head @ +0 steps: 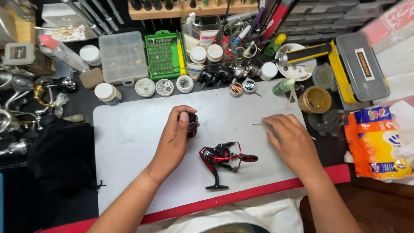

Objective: The person disassembles a fishing reel, removes the spool, and uses tweezers to extract washers and bearings. They wipe the work surface, then reassemble the reel by inserting washers and using a screwdriver to tighten the handle.

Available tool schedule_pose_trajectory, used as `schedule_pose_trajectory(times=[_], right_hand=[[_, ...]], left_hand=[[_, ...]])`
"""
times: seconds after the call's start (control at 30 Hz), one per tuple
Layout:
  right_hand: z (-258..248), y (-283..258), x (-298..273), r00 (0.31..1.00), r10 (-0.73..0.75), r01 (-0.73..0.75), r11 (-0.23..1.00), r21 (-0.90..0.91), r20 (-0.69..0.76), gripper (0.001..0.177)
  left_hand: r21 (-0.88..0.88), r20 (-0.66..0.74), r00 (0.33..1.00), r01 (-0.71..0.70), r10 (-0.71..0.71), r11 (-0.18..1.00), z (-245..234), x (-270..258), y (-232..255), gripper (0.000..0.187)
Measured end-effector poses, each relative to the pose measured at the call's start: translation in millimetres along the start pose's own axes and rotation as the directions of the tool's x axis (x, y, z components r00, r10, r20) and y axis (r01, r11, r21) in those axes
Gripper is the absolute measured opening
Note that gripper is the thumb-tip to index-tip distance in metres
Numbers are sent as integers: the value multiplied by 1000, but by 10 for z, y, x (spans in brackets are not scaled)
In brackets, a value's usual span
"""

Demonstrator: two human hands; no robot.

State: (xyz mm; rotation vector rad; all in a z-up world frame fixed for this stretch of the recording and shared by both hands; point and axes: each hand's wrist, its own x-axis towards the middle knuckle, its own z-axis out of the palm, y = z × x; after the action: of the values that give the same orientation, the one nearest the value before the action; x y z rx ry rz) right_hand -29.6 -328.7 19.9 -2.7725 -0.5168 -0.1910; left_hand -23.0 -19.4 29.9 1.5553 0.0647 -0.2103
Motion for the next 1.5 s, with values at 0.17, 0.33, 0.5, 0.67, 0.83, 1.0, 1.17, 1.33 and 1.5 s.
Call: schedule_pose_trajectory(times=[0.17,0.33,0.5,0.67,0.83,1.0,1.17,1.33,1.5], right_hand=[[188,11,-110,990,-54,50,998,-39,-131,24],[89,81,-276,983,38,-51,996,-72,-178,19],[34,322,-422,943,85,-130,984,-123,-321,13],[54,341,-388,925,125,-164,983,-81,-359,16],[-80,39,-331,933,194,-156,977,145,-302,19],[134,-220,-449,990,70,-49,984,173,-118,28],[304,-293,-531,997,78,-78,987,144,4,45],[317,-330,-538,997,69,-71,987,147,19,47],[355,-331,-579,997,76,-75,988,134,4,48]], left_hand=[[-1,35,996,-77,77,997,18,110,-232,41],[-50,145,988,-38,45,998,-27,128,-385,38],[163,113,991,-89,71,983,66,131,-391,38],[159,92,993,-83,69,984,109,162,-419,40],[110,11,999,35,-37,993,63,175,-512,44],[56,26,998,-60,59,997,13,184,-444,40],[70,28,999,-28,26,997,-33,215,-427,38],[75,21,1000,-16,15,997,-51,229,-388,35],[76,18,998,-60,59,995,-32,213,-403,35]])
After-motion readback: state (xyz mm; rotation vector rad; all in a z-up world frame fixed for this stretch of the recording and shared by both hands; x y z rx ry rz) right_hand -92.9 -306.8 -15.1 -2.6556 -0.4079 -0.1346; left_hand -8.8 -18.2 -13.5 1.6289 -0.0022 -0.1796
